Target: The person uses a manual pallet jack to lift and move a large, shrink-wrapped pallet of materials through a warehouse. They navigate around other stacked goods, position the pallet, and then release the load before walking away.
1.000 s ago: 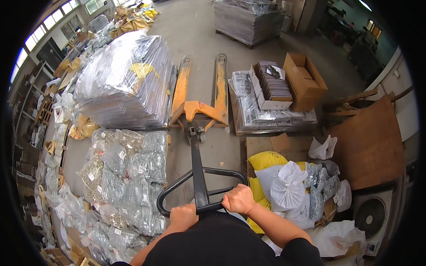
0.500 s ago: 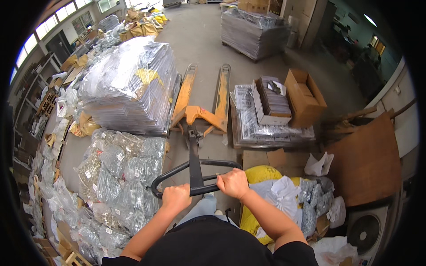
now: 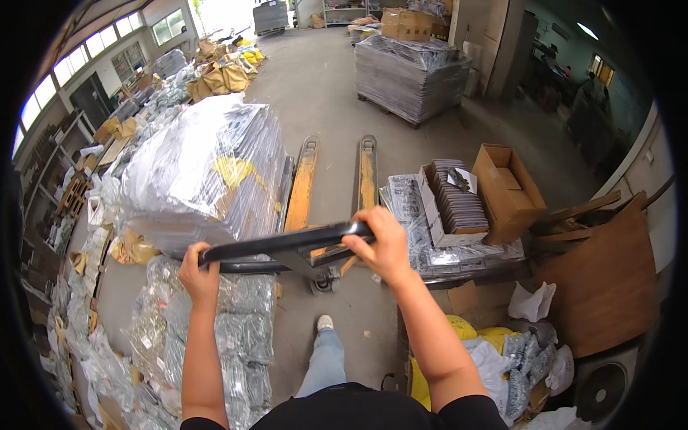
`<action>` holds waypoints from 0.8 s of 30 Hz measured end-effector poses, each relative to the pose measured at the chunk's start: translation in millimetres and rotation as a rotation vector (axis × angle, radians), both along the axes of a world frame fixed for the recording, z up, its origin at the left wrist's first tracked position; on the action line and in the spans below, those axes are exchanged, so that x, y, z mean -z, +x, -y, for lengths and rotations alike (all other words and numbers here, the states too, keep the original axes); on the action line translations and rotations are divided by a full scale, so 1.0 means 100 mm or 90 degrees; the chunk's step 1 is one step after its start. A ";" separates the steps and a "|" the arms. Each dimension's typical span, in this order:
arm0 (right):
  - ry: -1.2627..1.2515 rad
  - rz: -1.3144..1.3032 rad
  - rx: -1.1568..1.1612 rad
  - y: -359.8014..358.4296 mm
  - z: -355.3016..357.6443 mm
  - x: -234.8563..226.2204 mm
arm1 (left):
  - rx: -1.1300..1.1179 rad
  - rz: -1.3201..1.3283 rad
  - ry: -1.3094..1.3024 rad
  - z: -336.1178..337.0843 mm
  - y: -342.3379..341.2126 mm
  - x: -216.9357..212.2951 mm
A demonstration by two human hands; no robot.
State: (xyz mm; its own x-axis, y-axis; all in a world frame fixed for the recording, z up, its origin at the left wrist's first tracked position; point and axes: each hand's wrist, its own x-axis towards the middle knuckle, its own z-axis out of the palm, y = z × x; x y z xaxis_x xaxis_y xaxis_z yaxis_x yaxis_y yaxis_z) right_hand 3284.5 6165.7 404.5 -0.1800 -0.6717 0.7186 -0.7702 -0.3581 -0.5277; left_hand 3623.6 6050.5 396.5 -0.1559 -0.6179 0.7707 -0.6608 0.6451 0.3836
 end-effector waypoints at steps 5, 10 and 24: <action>0.028 0.037 0.138 -0.36 1.49 -0.17 | 0.009 -0.056 0.002 1.79 -0.53 -0.01; 0.070 0.073 0.263 -0.28 1.99 -0.05 | -0.028 -0.089 -0.127 2.78 -0.71 0.10; 0.021 0.072 0.342 -0.36 3.17 -0.17 | 0.075 -0.183 -0.135 4.94 -1.85 0.22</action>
State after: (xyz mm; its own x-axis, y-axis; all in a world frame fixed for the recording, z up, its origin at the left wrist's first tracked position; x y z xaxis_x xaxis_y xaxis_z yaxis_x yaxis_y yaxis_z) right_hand 3248.1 5848.6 421.8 -0.5787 -0.4858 0.6551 -0.7783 0.0889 -0.6216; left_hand 3438.7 5556.8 374.3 0.0256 -0.4304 0.9023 -0.4624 0.7951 0.3924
